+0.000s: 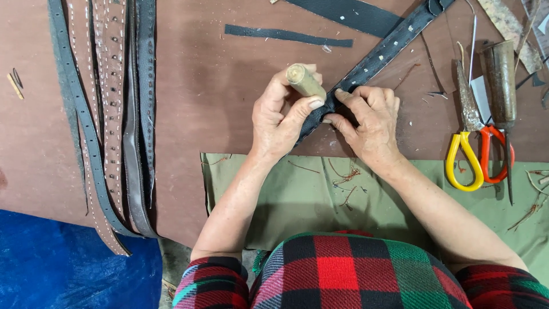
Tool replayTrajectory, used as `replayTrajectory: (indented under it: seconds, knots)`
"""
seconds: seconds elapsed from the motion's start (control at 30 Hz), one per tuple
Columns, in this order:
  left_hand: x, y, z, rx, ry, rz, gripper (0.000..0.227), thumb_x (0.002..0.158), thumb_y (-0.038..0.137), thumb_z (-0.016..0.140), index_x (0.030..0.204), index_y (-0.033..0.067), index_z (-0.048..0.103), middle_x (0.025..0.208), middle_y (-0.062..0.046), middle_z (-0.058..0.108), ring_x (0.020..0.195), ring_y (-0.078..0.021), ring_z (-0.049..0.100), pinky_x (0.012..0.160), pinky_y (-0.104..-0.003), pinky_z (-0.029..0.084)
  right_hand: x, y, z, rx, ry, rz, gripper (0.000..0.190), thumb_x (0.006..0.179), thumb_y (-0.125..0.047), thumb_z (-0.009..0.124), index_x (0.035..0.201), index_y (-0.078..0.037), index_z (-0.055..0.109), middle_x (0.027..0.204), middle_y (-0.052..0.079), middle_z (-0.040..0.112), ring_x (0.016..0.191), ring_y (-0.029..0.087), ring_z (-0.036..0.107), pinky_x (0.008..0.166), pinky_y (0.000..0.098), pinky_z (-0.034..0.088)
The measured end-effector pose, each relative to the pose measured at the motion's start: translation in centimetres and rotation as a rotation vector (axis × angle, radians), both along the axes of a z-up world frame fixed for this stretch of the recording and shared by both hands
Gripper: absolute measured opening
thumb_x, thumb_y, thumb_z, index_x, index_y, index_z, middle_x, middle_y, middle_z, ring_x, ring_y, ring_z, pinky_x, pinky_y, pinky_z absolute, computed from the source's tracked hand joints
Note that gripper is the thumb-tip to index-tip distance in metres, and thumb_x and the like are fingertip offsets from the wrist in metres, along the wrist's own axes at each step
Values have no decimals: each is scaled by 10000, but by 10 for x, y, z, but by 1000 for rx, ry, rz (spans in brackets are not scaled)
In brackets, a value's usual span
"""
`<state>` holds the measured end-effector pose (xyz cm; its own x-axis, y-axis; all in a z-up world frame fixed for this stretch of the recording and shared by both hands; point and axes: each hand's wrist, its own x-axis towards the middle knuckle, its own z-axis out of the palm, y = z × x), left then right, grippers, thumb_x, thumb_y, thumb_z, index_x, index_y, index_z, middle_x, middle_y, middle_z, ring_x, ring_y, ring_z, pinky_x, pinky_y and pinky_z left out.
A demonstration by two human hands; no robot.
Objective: A person uses a mallet and a punch tool to process a leather belt strip on a workshop table.
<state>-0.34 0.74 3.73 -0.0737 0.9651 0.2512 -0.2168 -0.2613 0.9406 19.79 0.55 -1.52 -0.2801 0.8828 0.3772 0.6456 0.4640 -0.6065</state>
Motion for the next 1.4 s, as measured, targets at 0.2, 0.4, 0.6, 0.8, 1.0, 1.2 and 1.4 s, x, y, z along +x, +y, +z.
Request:
replayTrajectory:
  seconds: [0.2, 0.4, 0.6, 0.8, 1.0, 1.2, 1.4]
  knots:
    - [3, 1, -5, 7, 16, 6, 406, 974, 47, 761, 1360, 31, 635, 1121, -146, 719, 1121, -162, 666, 1026, -435, 577, 0, 0, 1, 20, -10, 2, 400, 926, -310, 871, 1277, -151, 762, 1085, 42, 549, 1057, 280, 536, 864, 421, 369]
    - [3, 0, -5, -4, 55, 12, 403, 973, 65, 766, 1358, 60, 647, 1138, -146, 717, 1151, -188, 671, 1018, -436, 581, -1, 0, 2, 20, 2, 3, 391, 933, -309, 866, 1271, -141, 765, 1078, 50, 549, 1047, 288, 539, 864, 426, 369]
    - [2, 1, -8, -3, 76, 8, 410, 968, 69, 772, 1360, 70, 652, 1151, -153, 719, 1172, -223, 678, 1022, -438, 583, -1, 0, 1, 6, -12, -2, 385, 931, -308, 865, 1267, -149, 763, 1077, 49, 556, 1052, 294, 544, 865, 434, 375]
    - [0, 5, -6, 103, 159, -38, 400, 975, 57, 747, 1361, 75, 646, 1137, -143, 722, 1168, -270, 701, 1013, -450, 593, 0, 0, -1, 21, 2, 5, 378, 935, -302, 865, 1261, -139, 767, 1079, 63, 553, 1047, 306, 542, 863, 429, 356]
    - [1, 9, -9, 233, 136, -64, 357, 972, 19, 735, 1317, 66, 655, 1153, -152, 704, 1162, -306, 705, 1015, -490, 576, 0, -1, 0, 6, 9, 9, 372, 948, -292, 856, 1267, -129, 756, 1086, 69, 552, 1064, 318, 544, 865, 427, 348]
    - [-16, 9, -3, 100, 126, -109, 411, 1024, 87, 705, 1423, 70, 606, 1184, -135, 715, 1155, -208, 691, 1057, -453, 555, -1, 0, 1, 23, 2, 5, 390, 945, -319, 855, 1274, -131, 763, 1091, 65, 561, 1049, 307, 546, 867, 438, 379]
    - [-13, 8, -4, 81, 149, -107, 427, 1009, 109, 722, 1422, 80, 616, 1173, -143, 727, 1124, -212, 703, 1046, -448, 554, -1, 0, 2, 24, 13, 10, 398, 951, -328, 850, 1281, -125, 759, 1091, 72, 557, 1054, 316, 549, 867, 439, 382]
